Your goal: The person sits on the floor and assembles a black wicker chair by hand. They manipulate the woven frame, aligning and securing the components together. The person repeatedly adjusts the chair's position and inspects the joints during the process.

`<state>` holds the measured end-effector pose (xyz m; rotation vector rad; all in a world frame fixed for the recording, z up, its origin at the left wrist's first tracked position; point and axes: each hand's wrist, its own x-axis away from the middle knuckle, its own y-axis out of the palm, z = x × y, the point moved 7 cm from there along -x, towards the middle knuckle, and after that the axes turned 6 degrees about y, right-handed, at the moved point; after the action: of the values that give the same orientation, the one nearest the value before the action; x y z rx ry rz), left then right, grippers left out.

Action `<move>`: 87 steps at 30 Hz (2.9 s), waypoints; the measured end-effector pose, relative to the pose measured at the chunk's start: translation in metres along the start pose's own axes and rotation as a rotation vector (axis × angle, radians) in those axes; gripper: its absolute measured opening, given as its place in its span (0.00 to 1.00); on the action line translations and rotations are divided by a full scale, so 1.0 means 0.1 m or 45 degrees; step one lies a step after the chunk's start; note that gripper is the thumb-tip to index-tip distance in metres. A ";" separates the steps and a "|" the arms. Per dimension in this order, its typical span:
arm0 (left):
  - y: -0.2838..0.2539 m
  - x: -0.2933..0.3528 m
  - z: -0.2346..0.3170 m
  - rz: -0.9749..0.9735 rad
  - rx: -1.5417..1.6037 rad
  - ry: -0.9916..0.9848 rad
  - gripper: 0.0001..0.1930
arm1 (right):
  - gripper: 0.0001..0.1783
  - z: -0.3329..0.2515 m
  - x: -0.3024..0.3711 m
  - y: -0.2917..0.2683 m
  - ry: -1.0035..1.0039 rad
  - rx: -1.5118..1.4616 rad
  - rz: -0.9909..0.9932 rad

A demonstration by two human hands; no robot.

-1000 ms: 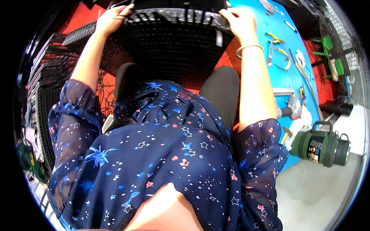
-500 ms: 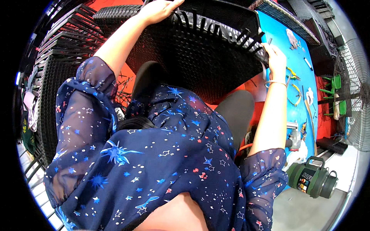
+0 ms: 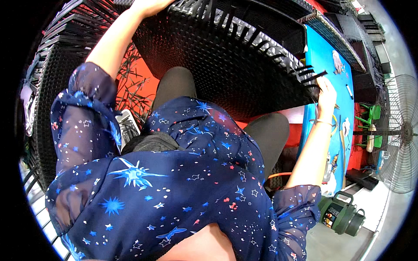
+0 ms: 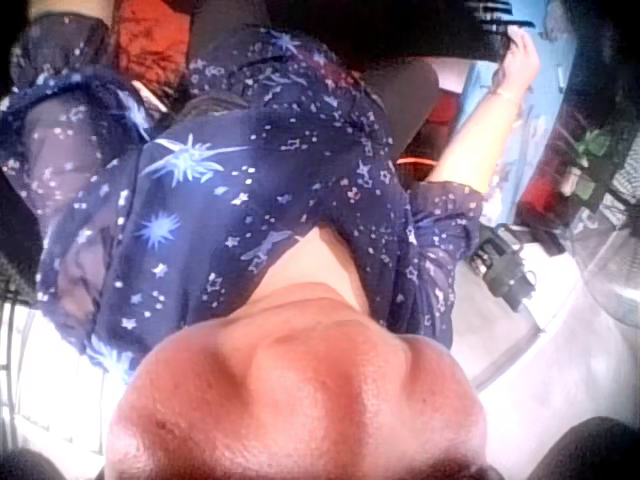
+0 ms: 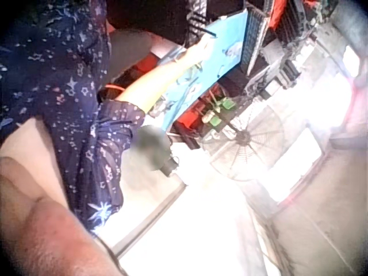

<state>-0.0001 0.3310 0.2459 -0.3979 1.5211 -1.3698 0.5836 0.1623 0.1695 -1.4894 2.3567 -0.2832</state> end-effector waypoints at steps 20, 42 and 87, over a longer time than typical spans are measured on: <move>-0.34 0.08 0.38 -0.014 -0.121 -0.091 0.35 | 0.29 0.13 0.35 0.31 0.202 -1.249 0.500; -0.32 -0.34 1.03 -0.125 -0.108 -0.046 0.32 | 0.12 -1.26 1.48 -0.23 -0.603 0.166 1.275; -0.17 -0.12 1.13 -0.016 -0.089 -0.003 0.30 | 0.17 -2.34 0.77 2.08 -0.381 0.559 -0.469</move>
<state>0.0916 0.2732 0.2828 -0.4529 1.5702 -1.3285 0.2899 0.1801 0.3007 -1.5979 1.6493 -0.5798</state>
